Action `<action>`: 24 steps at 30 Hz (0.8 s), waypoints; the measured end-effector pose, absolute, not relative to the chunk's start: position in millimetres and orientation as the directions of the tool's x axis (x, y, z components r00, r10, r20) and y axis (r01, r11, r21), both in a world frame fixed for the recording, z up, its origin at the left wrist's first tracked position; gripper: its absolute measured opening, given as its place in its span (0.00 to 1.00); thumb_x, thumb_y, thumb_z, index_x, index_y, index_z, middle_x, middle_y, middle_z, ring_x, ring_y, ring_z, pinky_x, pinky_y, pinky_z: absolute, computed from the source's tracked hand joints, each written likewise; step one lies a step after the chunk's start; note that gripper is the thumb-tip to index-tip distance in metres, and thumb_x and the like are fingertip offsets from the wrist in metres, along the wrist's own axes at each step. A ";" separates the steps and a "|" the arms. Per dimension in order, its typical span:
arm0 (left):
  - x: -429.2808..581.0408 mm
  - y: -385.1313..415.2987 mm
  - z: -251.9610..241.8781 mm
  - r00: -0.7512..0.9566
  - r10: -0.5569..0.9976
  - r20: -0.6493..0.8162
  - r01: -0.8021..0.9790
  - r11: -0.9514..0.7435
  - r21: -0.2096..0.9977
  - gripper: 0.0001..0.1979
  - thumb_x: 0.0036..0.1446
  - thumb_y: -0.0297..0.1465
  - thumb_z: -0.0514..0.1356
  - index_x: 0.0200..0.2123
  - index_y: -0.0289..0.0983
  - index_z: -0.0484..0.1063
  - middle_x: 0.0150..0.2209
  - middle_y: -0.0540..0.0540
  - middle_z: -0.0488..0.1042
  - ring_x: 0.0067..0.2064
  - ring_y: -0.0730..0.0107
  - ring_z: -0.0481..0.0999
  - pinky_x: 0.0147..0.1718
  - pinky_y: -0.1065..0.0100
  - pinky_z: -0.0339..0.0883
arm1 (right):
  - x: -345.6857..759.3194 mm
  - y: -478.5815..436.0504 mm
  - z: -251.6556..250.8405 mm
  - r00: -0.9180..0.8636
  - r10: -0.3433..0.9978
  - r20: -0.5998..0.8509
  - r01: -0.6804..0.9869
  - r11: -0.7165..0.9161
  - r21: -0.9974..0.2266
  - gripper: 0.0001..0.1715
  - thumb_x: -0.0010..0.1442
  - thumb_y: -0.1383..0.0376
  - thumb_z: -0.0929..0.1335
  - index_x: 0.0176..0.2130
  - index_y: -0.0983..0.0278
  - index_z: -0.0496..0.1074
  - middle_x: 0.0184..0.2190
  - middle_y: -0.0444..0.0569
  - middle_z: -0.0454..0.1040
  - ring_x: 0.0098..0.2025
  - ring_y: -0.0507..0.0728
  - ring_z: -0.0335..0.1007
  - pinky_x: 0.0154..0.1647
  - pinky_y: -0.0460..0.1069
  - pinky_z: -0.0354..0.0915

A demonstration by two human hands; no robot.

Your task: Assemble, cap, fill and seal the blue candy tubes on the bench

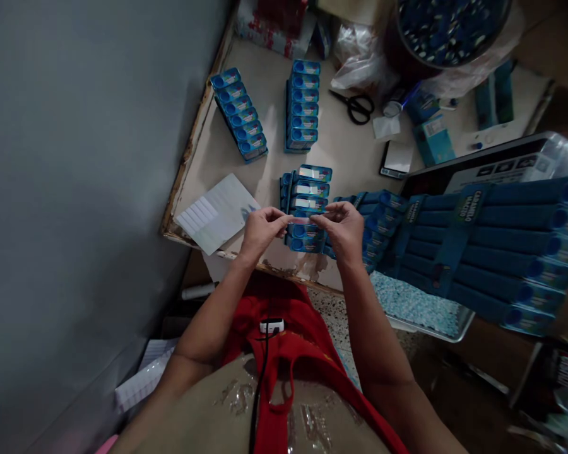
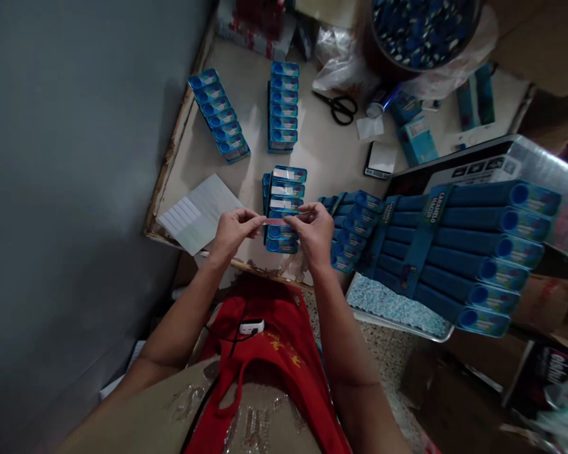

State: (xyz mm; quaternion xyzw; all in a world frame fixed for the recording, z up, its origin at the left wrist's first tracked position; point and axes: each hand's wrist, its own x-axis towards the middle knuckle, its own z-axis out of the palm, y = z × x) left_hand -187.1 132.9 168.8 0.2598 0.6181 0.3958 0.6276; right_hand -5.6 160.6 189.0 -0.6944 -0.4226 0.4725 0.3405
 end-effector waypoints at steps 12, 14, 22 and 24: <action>-160.9 128.1 110.2 -0.083 0.719 -0.690 -0.233 0.659 0.715 0.19 0.48 0.43 0.73 0.27 0.37 0.71 0.21 0.53 0.69 0.23 0.76 0.66 0.25 0.72 0.60 | -5.1 160.2 170.2 0.298 0.941 -0.158 0.638 -0.320 -0.701 0.28 0.43 0.49 0.78 0.34 0.59 0.64 0.30 0.40 0.68 0.32 0.53 0.63 0.36 0.50 0.62; -161.3 122.7 96.8 -0.206 0.678 -0.705 -0.236 0.665 0.709 0.21 0.46 0.43 0.75 0.29 0.37 0.70 0.23 0.53 0.70 0.25 0.74 0.68 0.28 0.71 0.63 | 1.9 158.3 171.4 0.279 0.914 -0.294 0.521 -0.401 -0.753 0.30 0.41 0.47 0.79 0.34 0.60 0.65 0.26 0.37 0.65 0.29 0.52 0.61 0.32 0.49 0.60; -352.1 129.3 51.3 -0.653 0.692 -0.308 0.530 0.707 0.468 0.42 0.37 0.27 0.80 0.57 0.33 0.71 0.61 0.28 0.72 0.62 0.41 0.69 0.57 0.54 0.62 | -32.3 139.9 216.2 0.187 0.980 -0.066 0.522 -0.156 -0.838 0.18 0.60 0.53 0.75 0.43 0.59 0.71 0.31 0.42 0.73 0.32 0.55 0.70 0.36 0.51 0.65; -383.3 129.3 42.5 -0.522 0.716 -0.463 0.559 0.698 0.448 0.36 0.36 0.25 0.79 0.52 0.32 0.74 0.53 0.31 0.78 0.55 0.44 0.75 0.53 0.56 0.64 | -62.1 132.6 209.4 0.011 0.997 -0.079 0.545 -0.072 -0.835 0.15 0.63 0.53 0.73 0.42 0.59 0.73 0.33 0.44 0.74 0.33 0.56 0.70 0.37 0.52 0.66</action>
